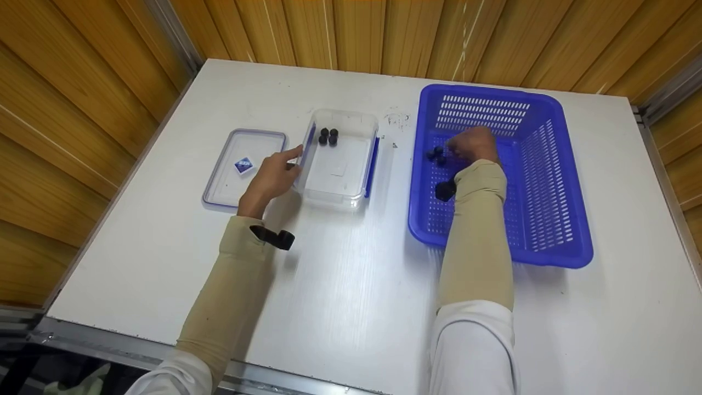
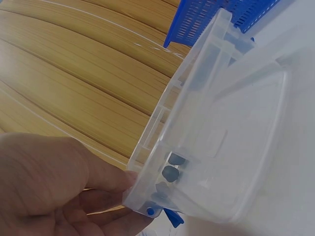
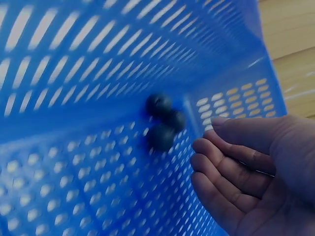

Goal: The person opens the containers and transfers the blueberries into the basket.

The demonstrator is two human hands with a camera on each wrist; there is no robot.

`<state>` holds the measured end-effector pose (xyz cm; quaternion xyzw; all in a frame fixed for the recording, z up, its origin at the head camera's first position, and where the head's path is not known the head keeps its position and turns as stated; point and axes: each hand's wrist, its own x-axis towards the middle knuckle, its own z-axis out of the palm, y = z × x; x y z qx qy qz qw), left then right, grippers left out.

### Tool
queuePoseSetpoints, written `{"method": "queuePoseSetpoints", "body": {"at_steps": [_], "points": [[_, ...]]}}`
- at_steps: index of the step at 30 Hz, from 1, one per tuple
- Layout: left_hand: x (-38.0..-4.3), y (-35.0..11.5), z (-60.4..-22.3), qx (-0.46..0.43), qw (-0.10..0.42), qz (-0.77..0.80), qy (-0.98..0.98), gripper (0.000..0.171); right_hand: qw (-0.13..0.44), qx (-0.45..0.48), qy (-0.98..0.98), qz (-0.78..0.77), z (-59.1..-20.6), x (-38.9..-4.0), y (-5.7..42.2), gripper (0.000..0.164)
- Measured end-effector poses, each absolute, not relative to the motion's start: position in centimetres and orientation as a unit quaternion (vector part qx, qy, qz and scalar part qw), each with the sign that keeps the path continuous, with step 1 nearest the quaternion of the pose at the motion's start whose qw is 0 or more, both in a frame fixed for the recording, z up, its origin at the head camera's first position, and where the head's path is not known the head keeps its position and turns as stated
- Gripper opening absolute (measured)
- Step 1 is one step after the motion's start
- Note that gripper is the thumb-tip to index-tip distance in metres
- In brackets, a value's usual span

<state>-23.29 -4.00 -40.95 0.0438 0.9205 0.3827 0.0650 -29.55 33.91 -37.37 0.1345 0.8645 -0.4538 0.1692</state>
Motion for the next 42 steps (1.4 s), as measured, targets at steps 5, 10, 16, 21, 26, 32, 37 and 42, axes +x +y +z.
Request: {"method": "queuePoseSetpoints", "body": {"at_steps": [5, 10, 16, 21, 26, 32, 37, 42], "points": [[-23.3, -4.0, -40.9, 0.045, 0.068, 0.388, 0.918, 0.049, 0.110, 0.139, 0.864, -0.472, -36.2, -30.3, 32.5, 0.015], [-23.3, -4.0, -41.0, 0.039, 0.074, 0.394, 0.915, 0.049, 0.027, 0.131, 0.877, -0.462, -35.0, -30.7, 30.7, 0.027], [-23.3, -4.0, -41.0, 0.042, 0.065, 0.391, 0.917, 0.049, -0.004, 0.140, 0.884, -0.446, -33.0, -31.4, 28.1, 0.036], [-23.2, -4.0, -41.1, 0.049, 0.059, 0.393, 0.916, 0.049, -0.002, 0.129, 0.886, -0.446, -31.9, -31.6, 25.9, 0.036], [-23.2, -3.9, -41.1, 0.055, 0.056, 0.399, 0.914, 0.049, 0.008, 0.110, 0.893, -0.436, -31.7, -31.8, 23.9, 0.036], [-23.3, -3.8, -41.2, 0.056, 0.055, 0.394, 0.916, 0.049, 0.006, 0.073, 0.907, -0.415, -32.6, -32.1, 21.5, 0.034], [-23.3, -3.7, -41.3, 0.049, 0.064, 0.393, 0.916, 0.050, -0.012, 0.040, 0.919, -0.393, -33.7, -32.3, 19.8, 0.031], [-23.3, -3.7, -41.2, 0.048, 0.064, 0.395, 0.915, 0.050, -0.033, 0.014, 0.929, -0.368, -34.6, -32.6, 18.1, 0.028]]}}
